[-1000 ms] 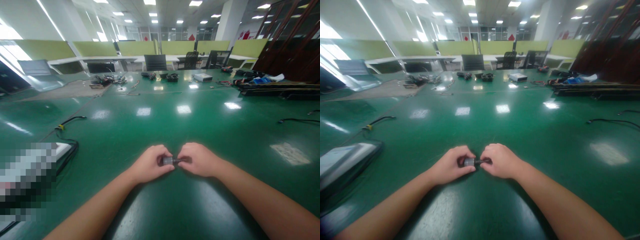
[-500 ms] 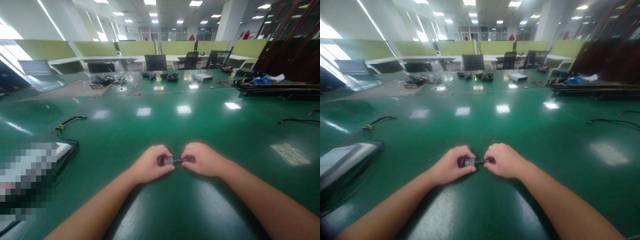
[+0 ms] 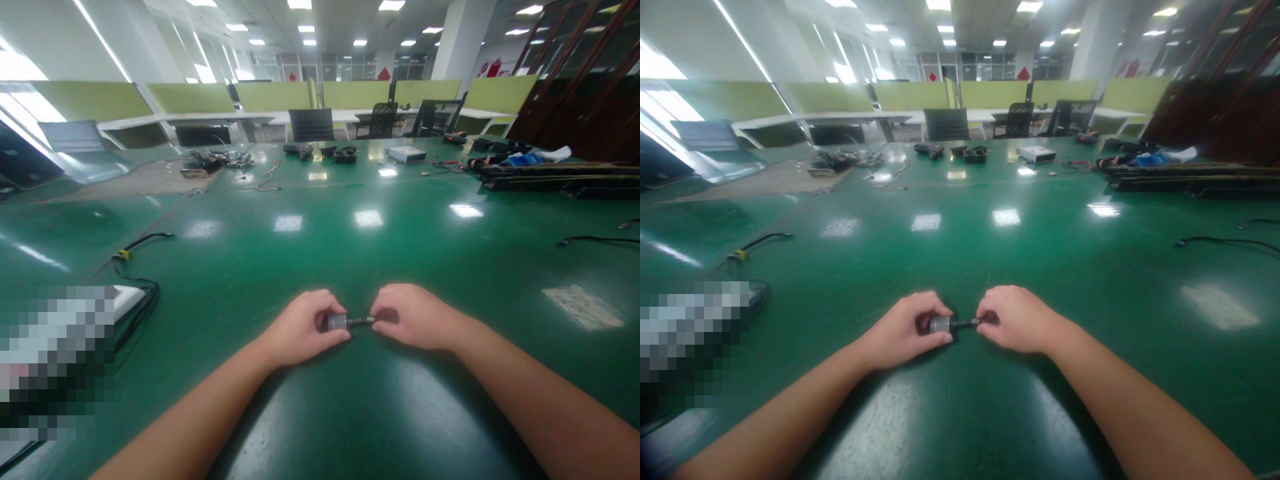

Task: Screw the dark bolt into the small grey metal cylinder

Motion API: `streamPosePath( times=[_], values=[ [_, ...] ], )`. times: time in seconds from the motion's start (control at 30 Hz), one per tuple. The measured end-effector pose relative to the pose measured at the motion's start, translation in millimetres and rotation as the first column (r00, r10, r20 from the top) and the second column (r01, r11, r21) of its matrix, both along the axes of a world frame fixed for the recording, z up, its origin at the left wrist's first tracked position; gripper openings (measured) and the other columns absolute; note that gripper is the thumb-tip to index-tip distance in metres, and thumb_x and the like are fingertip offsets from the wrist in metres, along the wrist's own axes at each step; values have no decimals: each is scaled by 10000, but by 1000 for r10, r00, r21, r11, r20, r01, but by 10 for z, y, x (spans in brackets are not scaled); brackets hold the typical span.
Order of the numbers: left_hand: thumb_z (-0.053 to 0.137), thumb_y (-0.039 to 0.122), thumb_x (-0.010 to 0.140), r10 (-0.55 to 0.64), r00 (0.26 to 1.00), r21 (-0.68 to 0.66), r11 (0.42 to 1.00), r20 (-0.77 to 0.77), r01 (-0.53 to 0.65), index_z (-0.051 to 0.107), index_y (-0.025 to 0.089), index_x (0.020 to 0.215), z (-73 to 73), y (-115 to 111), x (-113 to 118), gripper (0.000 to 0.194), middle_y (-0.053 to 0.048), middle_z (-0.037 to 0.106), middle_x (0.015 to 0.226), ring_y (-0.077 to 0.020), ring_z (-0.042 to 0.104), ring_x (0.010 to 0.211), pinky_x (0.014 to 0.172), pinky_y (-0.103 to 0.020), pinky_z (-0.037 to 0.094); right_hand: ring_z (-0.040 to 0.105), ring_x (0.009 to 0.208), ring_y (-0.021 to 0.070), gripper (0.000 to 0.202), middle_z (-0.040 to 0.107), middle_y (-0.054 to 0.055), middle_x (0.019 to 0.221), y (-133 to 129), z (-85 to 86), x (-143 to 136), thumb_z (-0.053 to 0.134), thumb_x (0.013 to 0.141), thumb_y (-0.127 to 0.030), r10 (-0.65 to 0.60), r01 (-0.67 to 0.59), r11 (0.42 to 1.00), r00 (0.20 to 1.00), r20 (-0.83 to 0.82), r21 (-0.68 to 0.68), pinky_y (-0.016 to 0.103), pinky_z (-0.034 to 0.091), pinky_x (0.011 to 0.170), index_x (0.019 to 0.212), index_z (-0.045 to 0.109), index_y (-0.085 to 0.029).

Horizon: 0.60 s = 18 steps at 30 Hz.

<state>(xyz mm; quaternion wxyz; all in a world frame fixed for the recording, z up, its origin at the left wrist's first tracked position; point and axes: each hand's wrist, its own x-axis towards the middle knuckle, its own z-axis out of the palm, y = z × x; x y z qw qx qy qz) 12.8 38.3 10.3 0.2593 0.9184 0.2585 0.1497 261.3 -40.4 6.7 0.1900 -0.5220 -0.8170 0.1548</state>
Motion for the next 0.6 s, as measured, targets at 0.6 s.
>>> streamPosePath(
  times=[0.6],
  values=[
    [769, 369, 795, 12, 1000, -3, 1000, 23, -12, 688, 190, 922, -45, 26, -1, 234, 3, 604, 788, -148, 545, 706, 634, -245, 382, 605, 853, 175, 78, 691, 31, 887, 70, -119, -312, 702, 876, -255, -5, 9, 998, 999, -52, 69, 290, 425, 743, 926, 729, -202]
  ],
)
